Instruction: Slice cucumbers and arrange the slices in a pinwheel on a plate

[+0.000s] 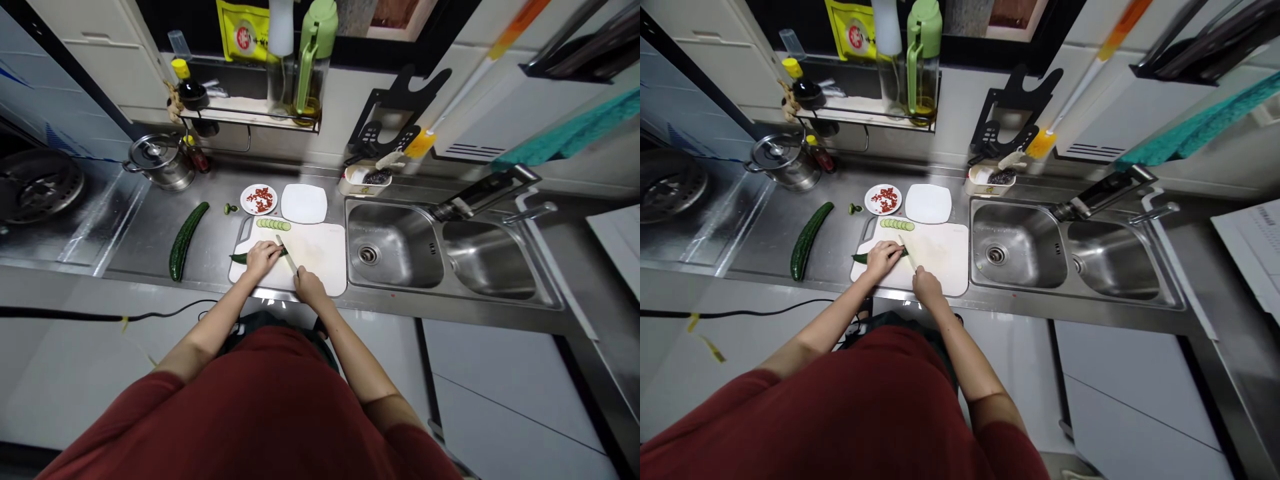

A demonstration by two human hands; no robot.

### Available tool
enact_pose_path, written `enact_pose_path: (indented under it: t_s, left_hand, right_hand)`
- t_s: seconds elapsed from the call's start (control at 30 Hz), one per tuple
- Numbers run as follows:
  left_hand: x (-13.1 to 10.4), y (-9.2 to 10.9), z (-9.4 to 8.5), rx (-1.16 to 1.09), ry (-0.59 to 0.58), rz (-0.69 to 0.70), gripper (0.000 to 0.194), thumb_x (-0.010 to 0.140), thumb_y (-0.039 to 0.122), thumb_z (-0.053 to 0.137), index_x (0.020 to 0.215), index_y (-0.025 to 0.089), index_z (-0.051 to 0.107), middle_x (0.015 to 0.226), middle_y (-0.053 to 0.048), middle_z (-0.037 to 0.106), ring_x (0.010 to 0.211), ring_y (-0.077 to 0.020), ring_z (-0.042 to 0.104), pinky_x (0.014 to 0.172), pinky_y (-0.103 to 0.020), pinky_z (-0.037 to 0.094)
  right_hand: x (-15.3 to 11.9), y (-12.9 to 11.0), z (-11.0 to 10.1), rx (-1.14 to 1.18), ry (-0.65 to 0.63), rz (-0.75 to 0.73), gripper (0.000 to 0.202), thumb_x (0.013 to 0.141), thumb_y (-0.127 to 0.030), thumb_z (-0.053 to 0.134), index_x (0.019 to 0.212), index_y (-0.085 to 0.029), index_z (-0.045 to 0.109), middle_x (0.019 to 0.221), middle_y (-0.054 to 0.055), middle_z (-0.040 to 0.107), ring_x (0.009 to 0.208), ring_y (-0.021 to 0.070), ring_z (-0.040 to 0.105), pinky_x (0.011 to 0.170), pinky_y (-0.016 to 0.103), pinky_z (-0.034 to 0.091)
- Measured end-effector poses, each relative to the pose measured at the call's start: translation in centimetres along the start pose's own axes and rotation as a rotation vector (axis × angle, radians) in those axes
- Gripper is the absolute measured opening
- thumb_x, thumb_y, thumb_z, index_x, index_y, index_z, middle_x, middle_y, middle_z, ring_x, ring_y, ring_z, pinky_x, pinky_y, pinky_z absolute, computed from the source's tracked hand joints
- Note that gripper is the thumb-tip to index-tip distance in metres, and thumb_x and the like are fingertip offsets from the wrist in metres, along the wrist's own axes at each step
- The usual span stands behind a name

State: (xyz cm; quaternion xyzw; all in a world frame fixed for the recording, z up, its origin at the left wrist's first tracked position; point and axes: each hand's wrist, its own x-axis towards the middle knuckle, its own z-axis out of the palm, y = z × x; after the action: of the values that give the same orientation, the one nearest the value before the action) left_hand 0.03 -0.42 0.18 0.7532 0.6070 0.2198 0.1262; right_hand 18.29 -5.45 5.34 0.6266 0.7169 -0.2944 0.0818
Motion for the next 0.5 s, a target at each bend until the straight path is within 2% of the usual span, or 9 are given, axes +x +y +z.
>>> enact_pose_path:
  t_s: [0.3, 0.5]
  left_hand:
    - [0.0, -0.2, 0.3, 0.006, 0.010, -0.011, 0.026, 0.091, 0.038, 0.049, 0.102, 0.031, 0.072, 0.106, -0.002, 0.068, 0.099, -0.0202, 0.056, 0.082, -0.034, 0.045]
    - [0.0, -0.1, 0.4, 0.004, 0.010, -0.012, 0.026, 0.091, 0.038, 0.050, 0.101, 0.031, 0.072, 0.105, -0.002, 0.068, 0.099, -0.0202, 0.056, 0.081, -0.034, 0.046]
  right_hand:
    - [-1.2, 0.6, 0.3, -0.009, -0.007, 0.010, 0.025, 0.098, -0.030, 0.032, 0.112, -0.016, 0.048, 0.100, 0.013, 0.067, 0.092, 0.0256, 0.065, 0.072, 0.031, 0.042]
    - [-0.9, 0.6, 0.3, -0.023, -0.017, 0.016, 0.024, 0.098, -0.029, 0.033, 0.112, -0.016, 0.048, 0.101, 0.014, 0.067, 0.093, 0.0257, 0.065, 0.073, 0.031, 0.043]
